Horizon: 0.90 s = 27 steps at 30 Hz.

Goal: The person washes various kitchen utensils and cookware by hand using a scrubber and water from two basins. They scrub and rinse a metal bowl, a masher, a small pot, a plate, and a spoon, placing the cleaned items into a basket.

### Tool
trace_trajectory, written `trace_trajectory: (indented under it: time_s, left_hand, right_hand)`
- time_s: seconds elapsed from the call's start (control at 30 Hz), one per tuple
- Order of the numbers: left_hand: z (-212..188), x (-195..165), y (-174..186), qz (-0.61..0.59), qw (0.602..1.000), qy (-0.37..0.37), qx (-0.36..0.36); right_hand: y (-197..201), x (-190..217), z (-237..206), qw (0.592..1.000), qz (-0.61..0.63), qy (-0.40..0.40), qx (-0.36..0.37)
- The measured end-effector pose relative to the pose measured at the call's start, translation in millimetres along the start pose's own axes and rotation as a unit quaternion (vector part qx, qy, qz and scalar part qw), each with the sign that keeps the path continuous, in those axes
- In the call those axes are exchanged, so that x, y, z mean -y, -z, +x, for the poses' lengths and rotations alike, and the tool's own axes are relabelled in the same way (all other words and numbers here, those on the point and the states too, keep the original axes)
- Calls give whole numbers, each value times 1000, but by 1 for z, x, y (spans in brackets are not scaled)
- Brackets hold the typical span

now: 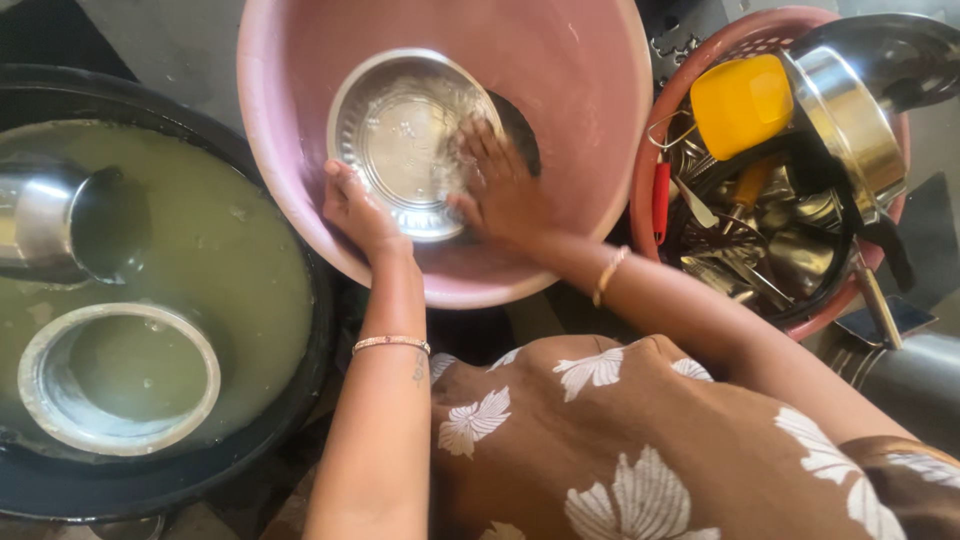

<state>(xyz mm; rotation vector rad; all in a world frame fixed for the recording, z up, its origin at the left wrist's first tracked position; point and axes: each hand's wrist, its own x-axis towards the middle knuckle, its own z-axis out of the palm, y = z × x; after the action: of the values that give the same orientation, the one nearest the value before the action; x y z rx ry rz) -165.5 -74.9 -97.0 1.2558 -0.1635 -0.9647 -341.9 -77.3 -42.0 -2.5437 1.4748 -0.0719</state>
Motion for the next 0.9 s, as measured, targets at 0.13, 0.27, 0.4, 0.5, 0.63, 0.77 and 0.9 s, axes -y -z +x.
trace_trajectory:
  time_s: [0.13, 0.27, 0.4, 0.5, 0.63, 0.77, 0.9]
  left_hand:
    - [3, 5, 2, -18, 996, 72, -43]
    - [0, 18, 1, 33, 999, 8, 40]
    - [-5, 17, 2, 109, 993, 2, 34]
    - [-4, 7, 1, 109, 994, -30, 2]
    - [-1, 5, -2, 332, 928, -168, 20]
    - [-2, 13, -4, 445, 875, -191, 20]
    - [-1, 16, -7, 298, 946, 85, 97]
  right_hand:
    - [-13, 21, -13, 961, 169, 128, 175]
    - [-10, 24, 35, 983, 121, 98, 99]
    - [-1, -11, 65, 950, 191, -159, 187]
    - [-2, -47, 54, 988, -33, -32, -147]
    - [-18, -66, 39, 988, 17, -142, -63]
    - [-23, -70, 33, 972, 78, -220, -13]
    - [-19, -83, 33, 965, 99, -243, -2]
